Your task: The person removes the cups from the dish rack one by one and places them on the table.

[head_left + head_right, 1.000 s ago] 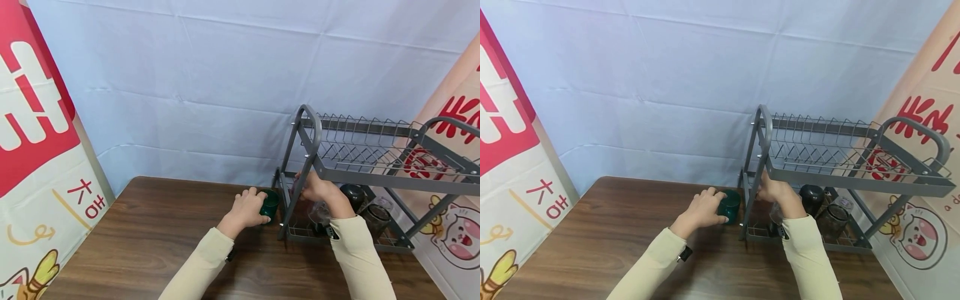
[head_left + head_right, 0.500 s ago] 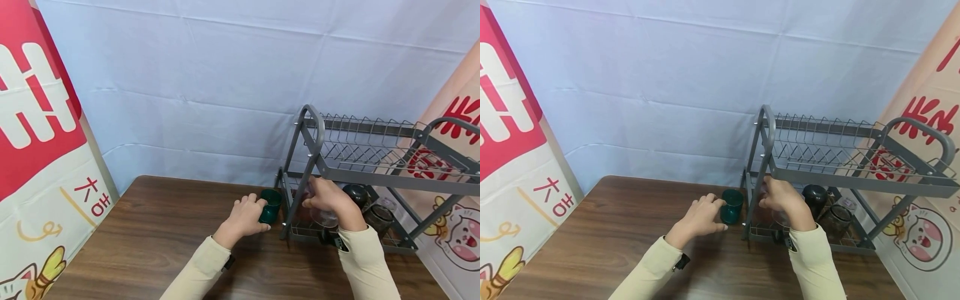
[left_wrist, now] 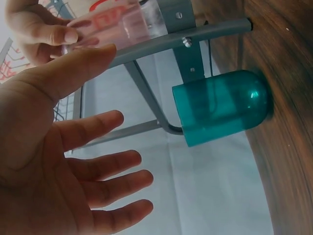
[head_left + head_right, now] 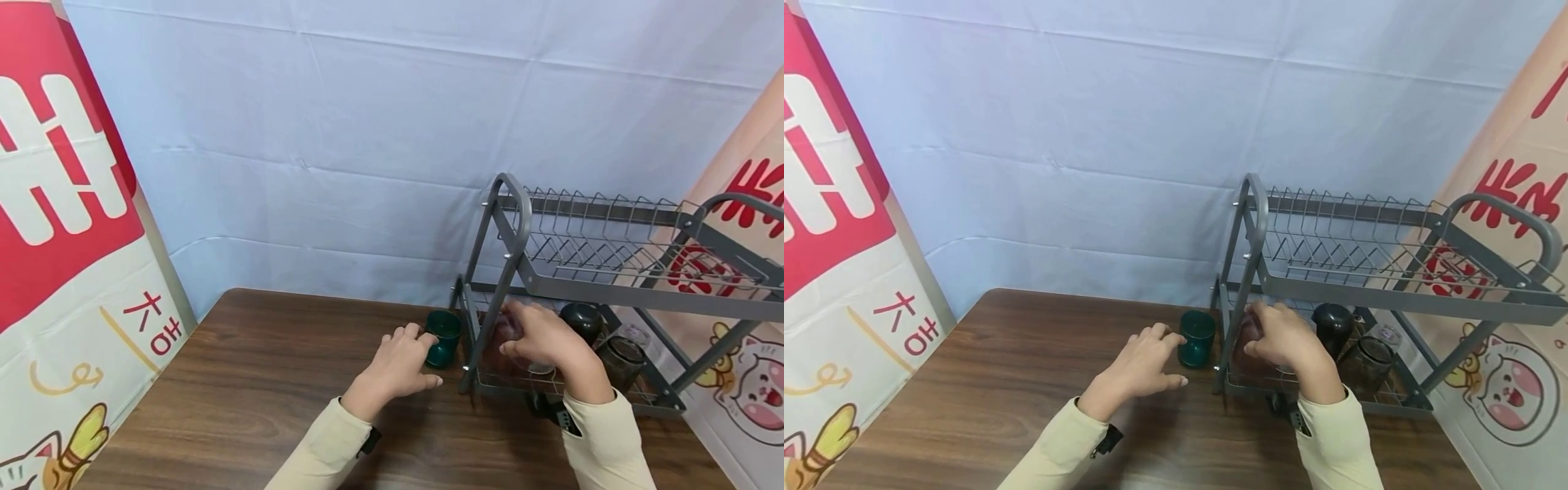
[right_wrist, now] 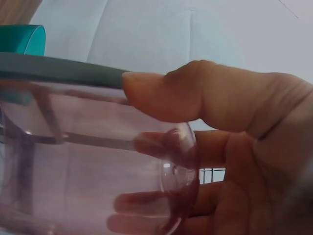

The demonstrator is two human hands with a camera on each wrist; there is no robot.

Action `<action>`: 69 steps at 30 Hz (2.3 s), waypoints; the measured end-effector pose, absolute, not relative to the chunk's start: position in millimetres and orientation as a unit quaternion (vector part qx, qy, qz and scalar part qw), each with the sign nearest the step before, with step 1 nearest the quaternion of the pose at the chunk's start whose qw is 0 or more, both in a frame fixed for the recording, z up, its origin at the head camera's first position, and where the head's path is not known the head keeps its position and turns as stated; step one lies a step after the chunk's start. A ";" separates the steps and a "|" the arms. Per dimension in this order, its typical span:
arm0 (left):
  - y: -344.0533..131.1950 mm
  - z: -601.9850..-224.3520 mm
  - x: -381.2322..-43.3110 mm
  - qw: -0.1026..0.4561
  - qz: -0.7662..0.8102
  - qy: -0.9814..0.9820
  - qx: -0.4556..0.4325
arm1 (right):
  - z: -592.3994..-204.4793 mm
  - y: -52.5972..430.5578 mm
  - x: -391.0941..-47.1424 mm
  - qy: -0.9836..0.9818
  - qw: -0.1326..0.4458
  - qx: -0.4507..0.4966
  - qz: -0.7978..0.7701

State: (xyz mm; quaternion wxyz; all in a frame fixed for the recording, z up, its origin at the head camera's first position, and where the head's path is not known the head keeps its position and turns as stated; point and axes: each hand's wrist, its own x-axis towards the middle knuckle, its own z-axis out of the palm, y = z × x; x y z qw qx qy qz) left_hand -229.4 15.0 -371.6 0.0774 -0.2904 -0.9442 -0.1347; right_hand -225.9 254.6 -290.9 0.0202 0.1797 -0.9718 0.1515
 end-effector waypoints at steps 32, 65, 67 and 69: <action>1.5 -396.2 -220.2 0.027 -0.272 -0.903 -0.332 | -309.9 268.9 -189.5 -0.960 0.044 0.175 0.213; 5.8 -436.9 -223.5 -0.010 -0.612 -0.734 -0.295 | -360.2 261.6 -187.3 -0.841 0.059 0.179 0.506; 5.8 -439.5 -225.1 -0.014 -0.627 -0.722 -0.293 | -363.4 258.4 -187.2 -0.826 0.058 0.172 0.534; 5.9 -440.6 -225.8 -0.014 -0.638 -0.711 -0.295 | -367.0 255.5 -187.0 -0.810 0.055 0.162 0.560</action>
